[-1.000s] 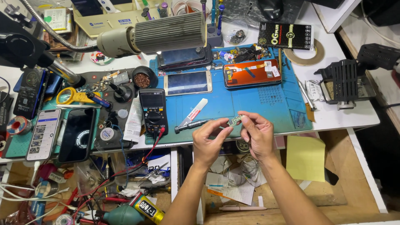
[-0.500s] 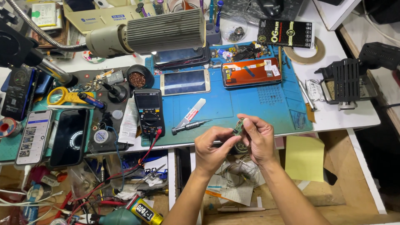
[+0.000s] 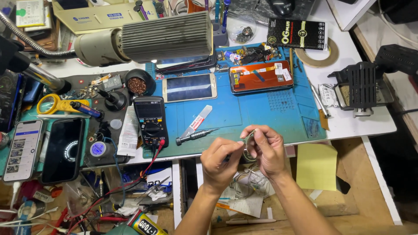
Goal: Repairing a mobile phone by inspecting and assembling internal components like the battery and circuit board
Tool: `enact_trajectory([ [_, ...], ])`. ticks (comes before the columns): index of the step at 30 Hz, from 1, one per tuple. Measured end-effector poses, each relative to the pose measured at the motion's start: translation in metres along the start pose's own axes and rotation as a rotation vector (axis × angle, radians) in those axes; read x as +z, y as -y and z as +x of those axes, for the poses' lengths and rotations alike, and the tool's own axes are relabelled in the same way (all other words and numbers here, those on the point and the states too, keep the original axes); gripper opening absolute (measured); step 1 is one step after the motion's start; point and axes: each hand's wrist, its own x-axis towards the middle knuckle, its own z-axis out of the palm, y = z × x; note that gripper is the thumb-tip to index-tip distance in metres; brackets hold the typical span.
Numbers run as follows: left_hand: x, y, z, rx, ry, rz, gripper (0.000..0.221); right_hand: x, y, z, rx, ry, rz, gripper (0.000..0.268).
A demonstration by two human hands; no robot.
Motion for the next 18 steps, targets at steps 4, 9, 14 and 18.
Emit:
enact_trajectory([
  [4,-0.002,-0.003,0.005,0.062,-0.035,0.017,0.015,0.004,0.006,-0.001,-0.005,0.055,0.017,0.024],
  [9,-0.009,-0.005,0.005,0.166,0.033,0.078,0.011,0.003,0.021,-0.005,0.042,0.210,-0.051,0.044],
  [14,-0.012,0.001,0.005,0.290,0.027,0.175,0.015,0.006,0.024,-0.005,0.057,0.181,-0.048,0.033],
  [18,-0.015,0.002,0.007,0.342,0.048,0.207,0.017,0.005,0.022,-0.006,0.059,0.174,-0.007,0.028],
])
